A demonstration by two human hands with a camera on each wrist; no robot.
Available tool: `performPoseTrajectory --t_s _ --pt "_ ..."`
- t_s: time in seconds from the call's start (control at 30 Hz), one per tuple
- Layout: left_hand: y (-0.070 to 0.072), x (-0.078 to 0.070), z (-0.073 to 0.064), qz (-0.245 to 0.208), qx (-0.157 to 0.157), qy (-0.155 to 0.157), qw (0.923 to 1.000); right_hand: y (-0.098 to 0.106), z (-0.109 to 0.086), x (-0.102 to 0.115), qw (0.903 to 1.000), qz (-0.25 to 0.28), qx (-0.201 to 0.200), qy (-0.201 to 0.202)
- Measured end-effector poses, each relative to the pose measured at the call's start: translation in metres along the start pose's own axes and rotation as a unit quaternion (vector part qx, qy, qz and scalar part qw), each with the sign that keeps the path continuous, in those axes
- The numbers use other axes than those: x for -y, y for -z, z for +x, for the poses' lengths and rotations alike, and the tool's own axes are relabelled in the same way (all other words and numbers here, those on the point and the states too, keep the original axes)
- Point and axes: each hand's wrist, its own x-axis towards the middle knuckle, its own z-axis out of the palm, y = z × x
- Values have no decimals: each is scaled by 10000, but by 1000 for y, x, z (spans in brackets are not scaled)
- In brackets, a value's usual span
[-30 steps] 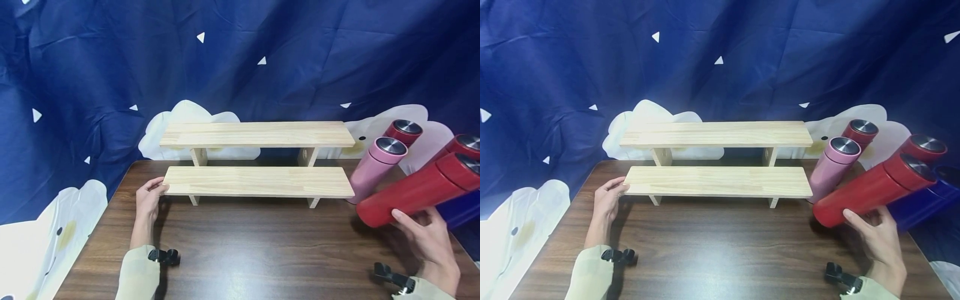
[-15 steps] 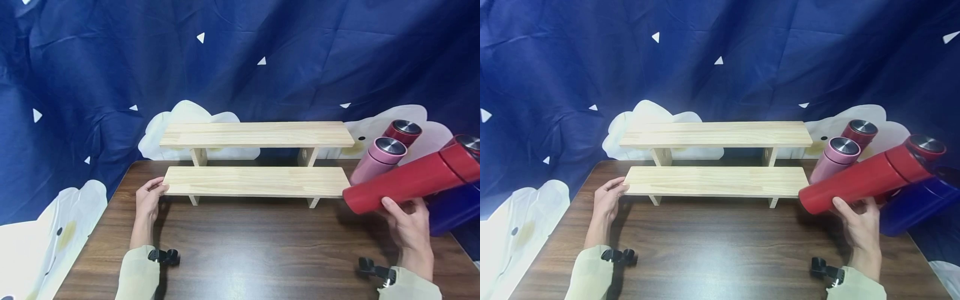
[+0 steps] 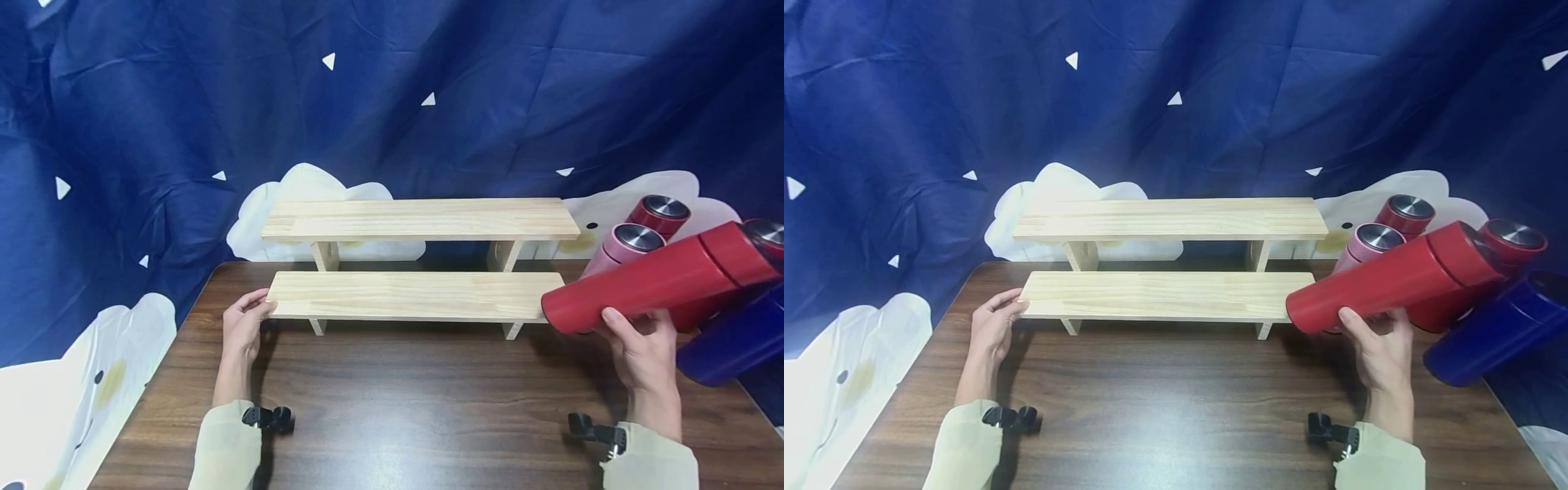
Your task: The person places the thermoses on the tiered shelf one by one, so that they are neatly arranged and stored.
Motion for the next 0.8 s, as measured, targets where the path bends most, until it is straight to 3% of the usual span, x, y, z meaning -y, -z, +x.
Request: performPoseTrajectory --t_s 0.23,0.8 --pt "1 0 0 8 -2 -29 10000 -14 3 -8 9981 -599 -150 1" --pt "2 3 2 -304 -23 71 9995 -39 8 -28 9943 -1056 -33 -135"
